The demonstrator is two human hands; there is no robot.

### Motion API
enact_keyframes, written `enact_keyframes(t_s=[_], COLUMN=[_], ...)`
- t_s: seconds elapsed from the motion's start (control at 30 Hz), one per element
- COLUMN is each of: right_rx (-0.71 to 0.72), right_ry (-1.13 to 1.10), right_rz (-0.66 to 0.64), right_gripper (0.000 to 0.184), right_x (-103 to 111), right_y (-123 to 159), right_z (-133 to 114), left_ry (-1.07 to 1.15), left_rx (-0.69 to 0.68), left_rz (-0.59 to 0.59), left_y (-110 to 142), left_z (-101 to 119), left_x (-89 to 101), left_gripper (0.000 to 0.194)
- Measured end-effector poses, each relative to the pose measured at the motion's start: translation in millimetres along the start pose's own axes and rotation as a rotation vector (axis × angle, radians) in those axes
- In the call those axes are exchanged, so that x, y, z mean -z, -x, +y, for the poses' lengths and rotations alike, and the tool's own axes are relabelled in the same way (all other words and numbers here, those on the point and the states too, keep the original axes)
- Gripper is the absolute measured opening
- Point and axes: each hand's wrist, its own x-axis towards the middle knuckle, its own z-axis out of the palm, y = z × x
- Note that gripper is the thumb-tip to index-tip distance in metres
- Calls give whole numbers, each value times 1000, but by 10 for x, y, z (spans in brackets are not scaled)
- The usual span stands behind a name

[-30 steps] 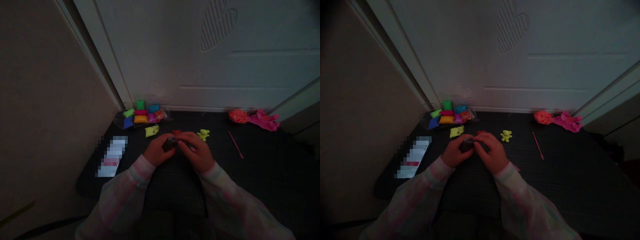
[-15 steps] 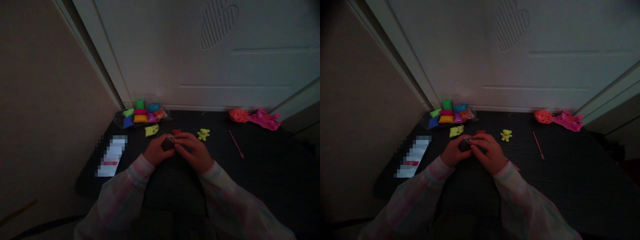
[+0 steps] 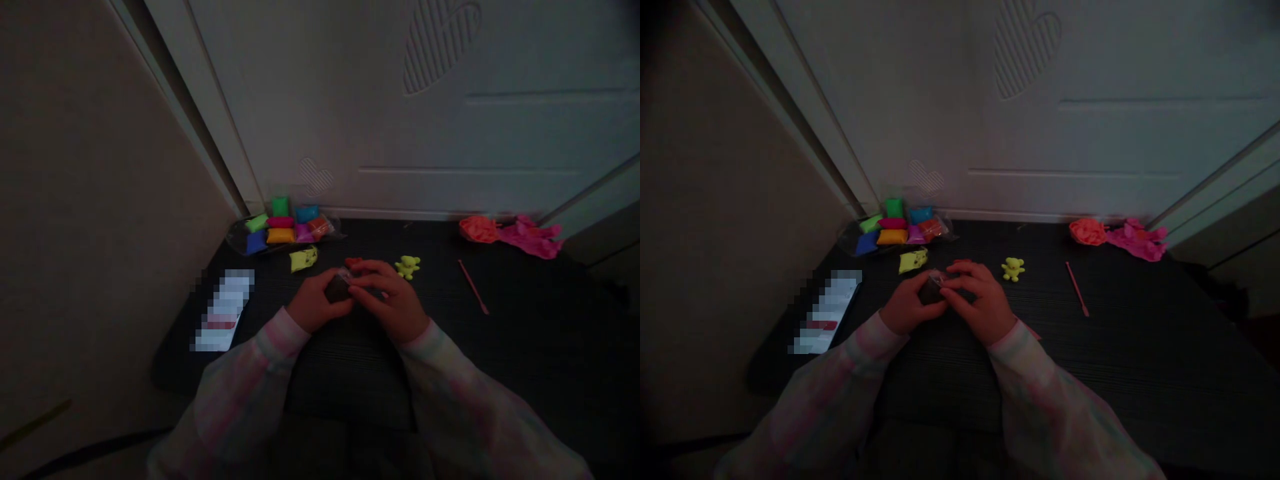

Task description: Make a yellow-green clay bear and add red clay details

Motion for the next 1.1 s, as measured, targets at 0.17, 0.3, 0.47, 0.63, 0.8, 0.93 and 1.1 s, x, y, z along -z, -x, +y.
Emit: enact_keyframes(t_s=[0.17,0.3,0.47,0.63,0.8,0.93,1.1], right_rx=[-32,-154,-228,-262,-340,-382,-399], right_ry=[-23,-122,-272,-353,-389,-361,-289], right_rz=[23,40,1,51,63,29,-27], right_gripper=[8,6,7,14,11,22,14], right_x=[-2,-2,13,0,-41,-43,-24], right_y=[-1,2,-2,-19,-1,17,3], right_z=[-32,-32,-9,-12,14,36,24], left_ry=[-10,-55,-111,-98,-46,-35,103], left_rx=[-7,-21,-43,-50,5,22,22], left_rz=[-15,-48,-77,-112,-123,-87,-70], left_y=[-12,-15,-12,-13,-2,4,18], left_z=[-20,-5,8,11,26,48,45], left_x=[-5,-30,-44,-34,-34,-29,-11], left_gripper=[28,25,24,24,29,32,26])
